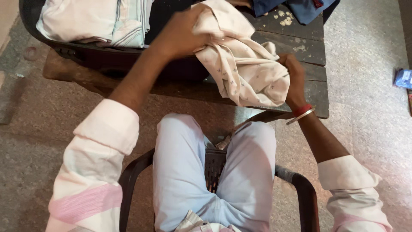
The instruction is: The person unzips a purple suitcase on a wooden bench, opens it to reveal folded clothes, and then picks up and unfolds a yellow t-shirt and a white patterned shirt to rearrange them.
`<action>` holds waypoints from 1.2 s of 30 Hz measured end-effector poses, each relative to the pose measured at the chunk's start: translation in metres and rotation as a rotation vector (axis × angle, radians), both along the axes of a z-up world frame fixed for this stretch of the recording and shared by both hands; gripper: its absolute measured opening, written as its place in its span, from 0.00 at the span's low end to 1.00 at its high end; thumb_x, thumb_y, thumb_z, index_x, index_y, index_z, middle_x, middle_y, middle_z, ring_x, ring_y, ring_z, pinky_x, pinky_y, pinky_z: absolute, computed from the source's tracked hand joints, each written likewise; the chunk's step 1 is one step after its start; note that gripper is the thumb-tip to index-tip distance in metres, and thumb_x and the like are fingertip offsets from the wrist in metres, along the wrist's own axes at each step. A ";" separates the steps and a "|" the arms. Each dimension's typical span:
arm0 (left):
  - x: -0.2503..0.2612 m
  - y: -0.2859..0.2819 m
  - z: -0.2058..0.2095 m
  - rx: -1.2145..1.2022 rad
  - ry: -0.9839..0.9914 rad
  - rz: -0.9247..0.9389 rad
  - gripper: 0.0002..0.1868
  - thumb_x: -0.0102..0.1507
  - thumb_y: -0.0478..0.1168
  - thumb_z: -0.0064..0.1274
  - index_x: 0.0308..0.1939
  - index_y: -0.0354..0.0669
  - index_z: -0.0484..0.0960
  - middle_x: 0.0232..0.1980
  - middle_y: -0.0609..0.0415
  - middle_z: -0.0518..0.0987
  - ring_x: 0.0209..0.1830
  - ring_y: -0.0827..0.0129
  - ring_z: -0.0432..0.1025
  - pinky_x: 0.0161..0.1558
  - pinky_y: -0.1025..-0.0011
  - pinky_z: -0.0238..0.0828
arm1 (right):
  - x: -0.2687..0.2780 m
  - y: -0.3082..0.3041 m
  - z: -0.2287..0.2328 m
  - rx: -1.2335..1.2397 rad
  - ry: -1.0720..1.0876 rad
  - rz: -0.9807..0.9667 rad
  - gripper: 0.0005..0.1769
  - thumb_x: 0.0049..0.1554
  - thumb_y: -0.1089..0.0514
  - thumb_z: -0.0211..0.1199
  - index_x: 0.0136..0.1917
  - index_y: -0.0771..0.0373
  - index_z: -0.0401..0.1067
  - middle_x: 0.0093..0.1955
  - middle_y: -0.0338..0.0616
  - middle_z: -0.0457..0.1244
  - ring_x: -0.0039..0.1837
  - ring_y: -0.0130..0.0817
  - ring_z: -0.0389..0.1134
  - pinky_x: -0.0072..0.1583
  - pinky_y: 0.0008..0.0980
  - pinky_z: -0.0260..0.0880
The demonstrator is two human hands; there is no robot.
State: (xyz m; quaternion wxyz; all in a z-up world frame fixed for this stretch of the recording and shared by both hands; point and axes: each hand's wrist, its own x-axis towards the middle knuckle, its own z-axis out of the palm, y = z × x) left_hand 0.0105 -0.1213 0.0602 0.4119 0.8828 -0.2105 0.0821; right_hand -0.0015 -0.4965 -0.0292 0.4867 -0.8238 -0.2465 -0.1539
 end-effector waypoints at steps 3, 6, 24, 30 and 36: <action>-0.022 -0.030 -0.005 0.343 -0.368 0.043 0.27 0.55 0.43 0.72 0.55 0.46 0.80 0.50 0.49 0.81 0.53 0.50 0.75 0.47 0.52 0.75 | -0.002 0.005 -0.001 0.029 0.027 0.015 0.04 0.62 0.69 0.59 0.51 0.68 0.66 0.57 0.42 0.65 0.56 0.26 0.63 0.57 0.26 0.66; -0.023 -0.054 -0.013 0.532 -0.583 0.178 0.31 0.40 0.31 0.66 0.50 0.42 0.80 0.49 0.48 0.80 0.47 0.51 0.75 0.41 0.57 0.79 | -0.002 0.010 0.002 0.056 0.038 0.032 0.04 0.62 0.69 0.57 0.52 0.68 0.66 0.61 0.43 0.64 0.58 0.27 0.64 0.59 0.27 0.66; -0.006 -0.125 -0.003 -0.244 -0.662 0.088 0.27 0.53 0.26 0.61 0.56 0.42 0.79 0.49 0.48 0.82 0.51 0.49 0.78 0.49 0.57 0.78 | -0.047 -0.034 0.056 0.113 -0.153 -0.070 0.19 0.53 0.64 0.72 0.50 0.69 0.62 0.58 0.47 0.67 0.59 0.29 0.66 0.62 0.32 0.69; 0.025 -0.115 -0.057 -0.747 -0.024 0.115 0.22 0.58 0.24 0.48 0.56 0.36 0.76 0.47 0.47 0.84 0.44 0.65 0.83 0.46 0.66 0.83 | -0.021 -0.103 0.014 0.466 0.094 -0.182 0.05 0.68 0.66 0.56 0.49 0.59 0.64 0.50 0.36 0.64 0.53 0.24 0.65 0.55 0.27 0.72; 0.044 -0.087 -0.066 -0.967 0.041 0.321 0.03 0.60 0.24 0.47 0.34 0.30 0.75 0.30 0.52 0.76 0.27 0.70 0.71 0.34 0.67 0.72 | -0.008 -0.157 -0.038 0.466 0.051 -0.293 0.08 0.70 0.65 0.50 0.47 0.57 0.62 0.45 0.31 0.58 0.50 0.21 0.59 0.53 0.25 0.67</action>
